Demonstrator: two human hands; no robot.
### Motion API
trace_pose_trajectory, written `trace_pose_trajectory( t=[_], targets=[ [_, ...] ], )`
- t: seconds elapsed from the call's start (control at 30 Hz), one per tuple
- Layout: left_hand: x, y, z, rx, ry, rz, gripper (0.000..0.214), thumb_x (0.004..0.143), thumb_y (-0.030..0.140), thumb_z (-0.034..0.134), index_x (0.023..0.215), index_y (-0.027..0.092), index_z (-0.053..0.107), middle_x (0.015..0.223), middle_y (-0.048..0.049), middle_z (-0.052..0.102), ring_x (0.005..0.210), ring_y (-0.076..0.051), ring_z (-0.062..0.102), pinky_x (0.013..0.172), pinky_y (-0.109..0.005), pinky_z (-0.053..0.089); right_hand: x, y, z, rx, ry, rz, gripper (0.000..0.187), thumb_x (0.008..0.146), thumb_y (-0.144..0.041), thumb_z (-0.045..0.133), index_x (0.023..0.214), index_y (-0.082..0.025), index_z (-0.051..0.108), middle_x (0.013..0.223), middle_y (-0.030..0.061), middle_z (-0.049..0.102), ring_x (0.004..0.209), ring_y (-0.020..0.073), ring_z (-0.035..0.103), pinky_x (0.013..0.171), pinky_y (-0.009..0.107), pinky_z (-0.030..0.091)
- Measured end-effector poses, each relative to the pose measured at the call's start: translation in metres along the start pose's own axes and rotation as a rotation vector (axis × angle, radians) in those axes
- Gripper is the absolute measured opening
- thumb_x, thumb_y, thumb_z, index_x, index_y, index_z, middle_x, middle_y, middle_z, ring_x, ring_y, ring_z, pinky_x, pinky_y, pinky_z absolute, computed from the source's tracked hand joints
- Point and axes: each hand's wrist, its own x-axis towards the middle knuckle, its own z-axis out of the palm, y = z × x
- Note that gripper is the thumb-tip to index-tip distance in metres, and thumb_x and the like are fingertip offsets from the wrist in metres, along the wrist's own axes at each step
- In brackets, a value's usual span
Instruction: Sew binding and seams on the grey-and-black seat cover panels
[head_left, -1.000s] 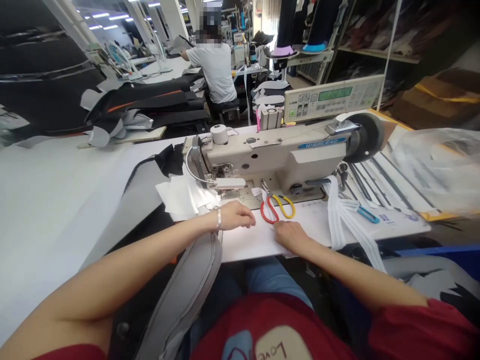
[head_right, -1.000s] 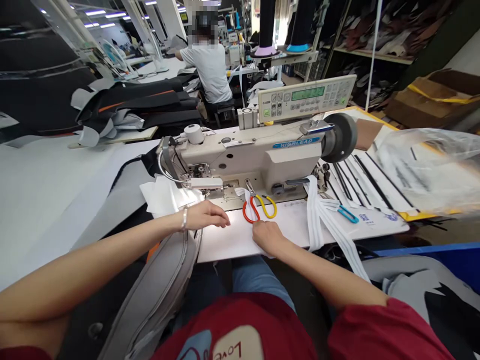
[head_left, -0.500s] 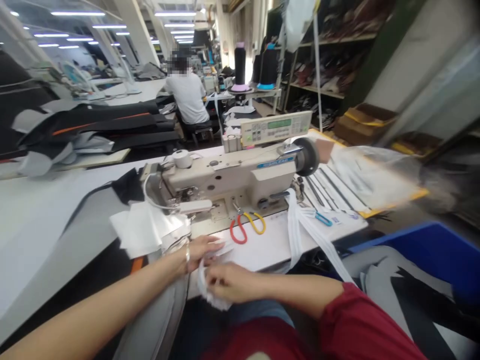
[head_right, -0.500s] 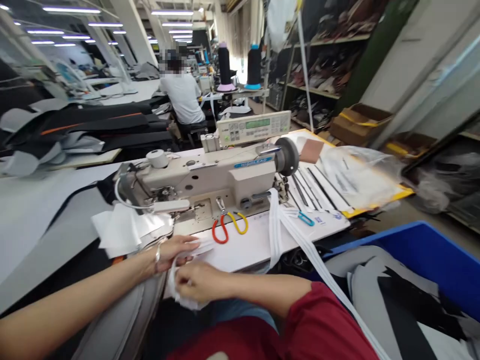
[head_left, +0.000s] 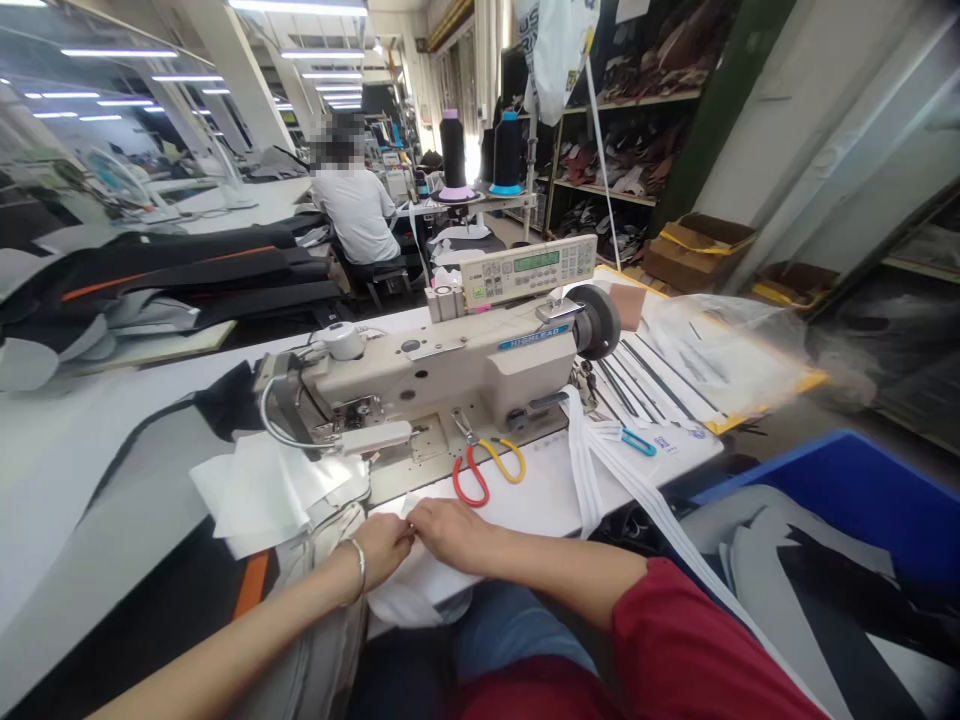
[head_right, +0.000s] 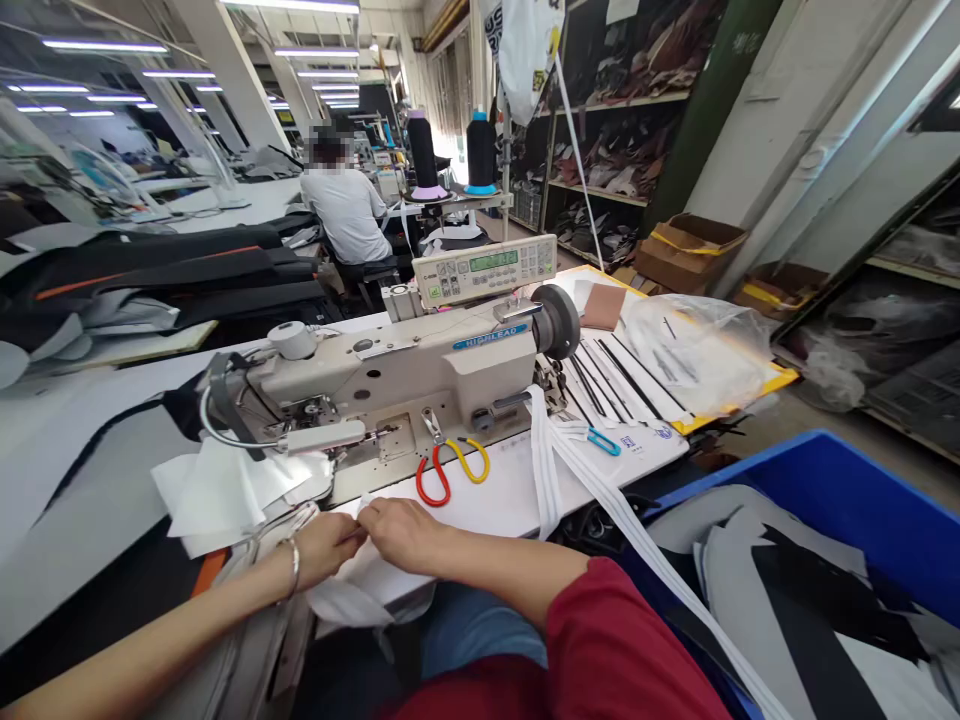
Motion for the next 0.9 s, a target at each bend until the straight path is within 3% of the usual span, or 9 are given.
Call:
trace_pose_trajectory(
  t=[0.07, 0.13, 0.23, 0.37, 0.57, 0.8, 0.9],
  targets=[
    [-0.002, -0.003, -0.018, 0.169, 0.008, 0.035, 0.035, 0.078, 0.033, 0.032, 0.063, 0.018, 0.059, 0.064, -0.0046, 0.06, 0.065, -0.017, 0.055, 0.062, -0.026, 0.039, 0.007, 0.008, 0.006, 0.059, 0.027, 0.041, 0.016, 0.081, -0.015, 0.035, 0.082, -0.016, 0.051, 0.082, 0.003, 0.054, 0.07, 0.0133, 0.048, 0.057, 0.023, 0.035],
    [0.0, -0.012, -0.037, 0.244, 0.106, 0.058, 0.036, 0.081, 0.033, 0.03, 0.073, 0.017, 0.061, 0.078, -0.006, 0.062, 0.077, -0.017, 0.056, 0.072, -0.026, 0.039, 0.017, 0.014, 0.006, 0.149, 0.061, 0.111, 0.017, 0.081, -0.016, 0.034, 0.081, -0.018, 0.051, 0.087, 0.0021, 0.052, 0.074, 0.0125, 0.047, 0.06, 0.022, 0.034],
    [0.01, -0.032, -0.055, 0.426, 0.19, -0.041, 0.033, 0.078, 0.036, 0.037, 0.081, 0.013, 0.061, 0.093, -0.0101, 0.061, 0.093, -0.021, 0.051, 0.085, -0.029, 0.035, 0.038, 0.022, 0.009, 0.196, 0.047, 0.183, 0.016, 0.077, -0.014, 0.037, 0.079, -0.018, 0.052, 0.09, 0.0015, 0.051, 0.078, 0.0124, 0.046, 0.064, 0.021, 0.033],
    [0.028, -0.056, -0.052, 0.47, 0.055, -0.192, 0.036, 0.066, 0.044, 0.05, 0.083, 0.013, 0.061, 0.099, -0.0093, 0.058, 0.095, -0.023, 0.05, 0.086, -0.029, 0.035, 0.072, 0.028, 0.025, 0.157, 0.081, 0.159, 0.018, 0.075, -0.013, 0.039, 0.079, -0.017, 0.056, 0.096, 0.004, 0.049, 0.081, 0.0136, 0.045, 0.066, 0.022, 0.033],
    [0.046, -0.063, -0.039, 0.385, 0.099, -0.381, 0.06, 0.053, 0.045, 0.06, 0.103, 0.012, 0.053, 0.109, -0.0133, 0.051, 0.094, -0.025, 0.052, 0.074, -0.03, 0.043, 0.101, 0.032, 0.048, 0.024, 0.092, 0.155, 0.023, 0.081, -0.015, 0.035, 0.086, -0.017, 0.058, 0.099, 0.0065, 0.052, 0.089, 0.0167, 0.043, 0.073, 0.025, 0.032],
    [0.046, -0.076, -0.045, 0.27, 0.137, -0.37, 0.025, 0.054, 0.024, 0.056, 0.077, 0.015, 0.06, 0.082, -0.0053, 0.061, 0.079, -0.02, 0.057, 0.066, -0.025, 0.044, 0.096, 0.036, 0.062, -0.108, 0.065, 0.147, 0.022, 0.08, -0.016, 0.038, 0.091, -0.014, 0.057, 0.118, 0.0089, 0.045, 0.094, 0.0211, 0.036, 0.075, 0.032, 0.03],
    [0.042, -0.09, -0.048, 0.153, 0.189, -0.313, 0.015, 0.054, 0.018, 0.052, 0.066, 0.016, 0.06, 0.076, -0.0028, 0.062, 0.079, -0.02, 0.057, 0.068, -0.026, 0.044, 0.094, 0.034, 0.059, -0.148, 0.056, 0.103, 0.019, 0.079, -0.015, 0.039, 0.086, -0.015, 0.057, 0.113, 0.0076, 0.048, 0.092, 0.0214, 0.035, 0.069, 0.033, 0.027]
  ],
)
